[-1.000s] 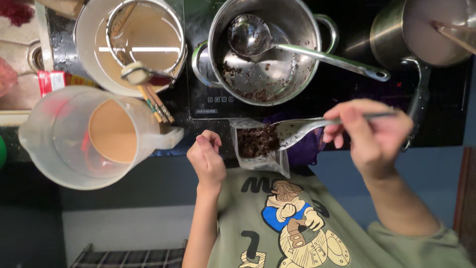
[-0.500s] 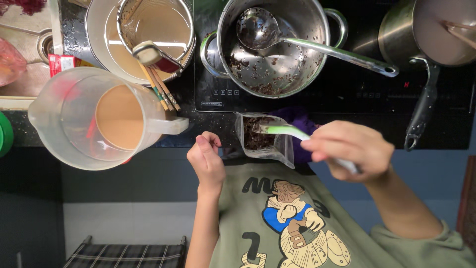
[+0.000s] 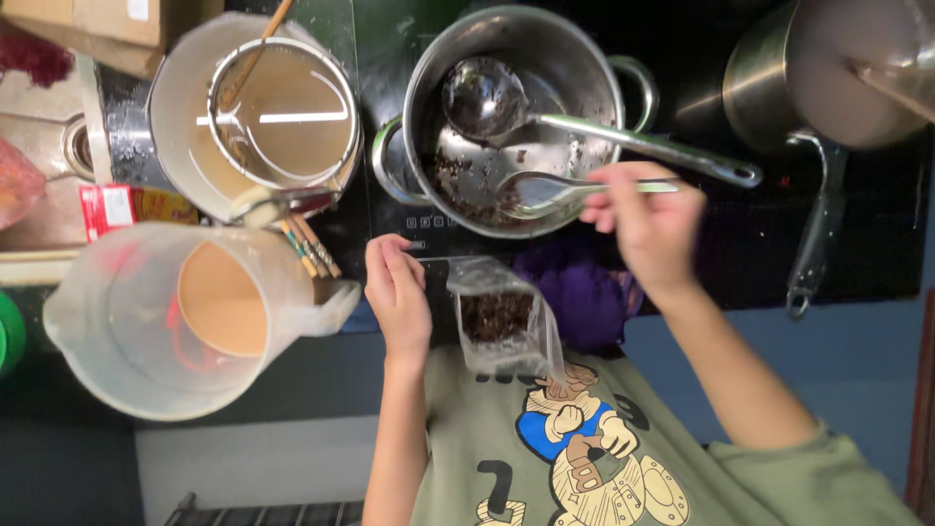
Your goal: The person scoops dark tea leaves from a pot into a plastic bag with a spoon, stirs a liquid in a small pot with chopsticks, and strains liquid from another pot through a sieve into a white bowl.
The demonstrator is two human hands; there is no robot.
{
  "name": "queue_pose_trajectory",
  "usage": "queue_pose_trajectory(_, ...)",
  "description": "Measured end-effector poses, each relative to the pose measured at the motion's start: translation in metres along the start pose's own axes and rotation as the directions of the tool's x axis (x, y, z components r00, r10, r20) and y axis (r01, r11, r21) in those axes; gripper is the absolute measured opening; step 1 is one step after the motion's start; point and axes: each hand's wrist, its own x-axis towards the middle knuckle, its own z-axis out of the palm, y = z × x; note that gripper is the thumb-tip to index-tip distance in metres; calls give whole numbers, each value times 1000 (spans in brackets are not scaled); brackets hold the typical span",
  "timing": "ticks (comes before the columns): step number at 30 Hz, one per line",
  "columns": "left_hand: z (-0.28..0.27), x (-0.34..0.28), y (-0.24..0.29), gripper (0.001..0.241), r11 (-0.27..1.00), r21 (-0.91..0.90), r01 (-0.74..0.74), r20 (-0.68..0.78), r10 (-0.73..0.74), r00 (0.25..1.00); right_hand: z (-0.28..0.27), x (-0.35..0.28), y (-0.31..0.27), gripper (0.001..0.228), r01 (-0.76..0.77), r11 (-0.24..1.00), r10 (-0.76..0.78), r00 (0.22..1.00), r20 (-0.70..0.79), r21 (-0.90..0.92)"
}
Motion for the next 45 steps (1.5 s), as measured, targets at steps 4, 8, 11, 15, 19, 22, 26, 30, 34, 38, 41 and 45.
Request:
queue_pose_trajectory(4, 11, 27, 4, 25, 999, -29, 29, -5, -29, 1000, 33, 32, 12, 21, 314, 875, -219, 935, 278, -367)
queue_pose_trajectory(8, 23, 51, 7, 25, 999, 39, 29, -49, -27, 998, 60, 61, 8, 29, 758, 476, -463, 647, 606, -446)
queue_pose_trajectory(11, 28, 61, 5, 25, 1000, 22, 18, -42, -17, 999, 74, 73, 7, 34, 763, 489, -317, 607, 729, -423)
queue_pose_trajectory(15, 27, 67, 2, 27, 999, 13, 34, -15, -34, 999, 56, 85, 1, 39, 744, 591, -226, 523, 822, -311)
queue_pose_trajectory(19, 26, 69, 0, 31, 998, 47, 37, -1, -37, 999, 23, 89, -11, 35, 638, 699, -94, 528, 844, -322)
queue_pose_trajectory(22, 27, 70, -1, 32, 998, 50, 44, 2, -44, 999, 23, 93, -11, 31, 579, 725, -80, 608, 790, -372)
queue_pose_trajectory(26, 27, 70, -3, 33, 996, 85, 39, 3, -39, 999, 40, 95, -1, 36, 710, 594, -285, 626, 726, -379)
queue_pose_trajectory(30, 27, 74, -2, 32, 987, 161, -9, 4, 9, 1000, 59, 103, 7, 44, 744, 575, -298, 577, 760, -340)
queue_pose_trajectory(34, 26, 73, -4, 32, 976, 213, -53, 25, 49, 998, 37, 99, 0, 53, 650, 703, -124, 512, 850, -289)
queue_pose_trajectory(38, 28, 73, -4, 30, 978, 203, -53, 19, 50, 999, 18, 98, -16, 50, 664, 702, -162, 500, 851, -257)
queue_pose_trajectory(41, 26, 75, -4, 30, 970, 236, -64, 39, 56, 998, 11, 96, -25, 28, 626, 683, -199, 656, 728, -378)
queue_pose_trajectory(45, 22, 80, -7, 34, 959, 277, -54, 77, 34, 996, 13, 88, -18, 21, 686, 515, -216, 684, 697, -514)
